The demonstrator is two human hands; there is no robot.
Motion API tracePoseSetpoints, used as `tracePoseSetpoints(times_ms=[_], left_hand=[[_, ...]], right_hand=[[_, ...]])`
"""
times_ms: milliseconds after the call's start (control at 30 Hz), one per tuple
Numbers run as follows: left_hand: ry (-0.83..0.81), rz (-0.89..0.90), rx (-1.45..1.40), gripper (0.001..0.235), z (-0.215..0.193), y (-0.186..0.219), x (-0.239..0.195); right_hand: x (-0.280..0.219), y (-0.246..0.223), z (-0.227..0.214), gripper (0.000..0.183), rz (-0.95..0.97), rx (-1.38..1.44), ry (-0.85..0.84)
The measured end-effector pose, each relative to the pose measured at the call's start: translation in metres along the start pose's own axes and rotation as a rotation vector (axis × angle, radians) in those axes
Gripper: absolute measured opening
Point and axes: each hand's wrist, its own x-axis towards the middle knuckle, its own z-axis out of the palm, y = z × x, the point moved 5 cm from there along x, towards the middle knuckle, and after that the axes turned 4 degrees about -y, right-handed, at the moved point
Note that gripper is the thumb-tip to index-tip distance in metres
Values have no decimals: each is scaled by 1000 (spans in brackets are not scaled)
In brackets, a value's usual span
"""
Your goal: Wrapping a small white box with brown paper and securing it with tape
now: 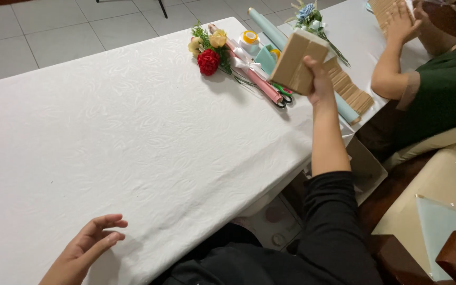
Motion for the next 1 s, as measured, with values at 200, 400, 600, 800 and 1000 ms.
tracePoseSetpoints(times_ms=[200, 400, 600, 800, 1000], left_hand=[[-28, 124, 196, 46, 47, 66, -1], [-127, 731, 230, 54, 68, 96, 17], [8, 1064, 135, 37, 31, 91, 29], [117, 1129, 165, 40, 21, 73, 44], [156, 1157, 246, 38, 27, 78, 42]], right_hand=[[-102, 24, 126, 47, -137, -247, -616], [-214, 35, 236, 44, -352, -305, -1190], [-225, 72, 267, 46, -561, -335, -1182], [-217, 110, 272, 56, -578, -430, -1119], [-214, 119, 271, 49, -563, -448, -1110]])
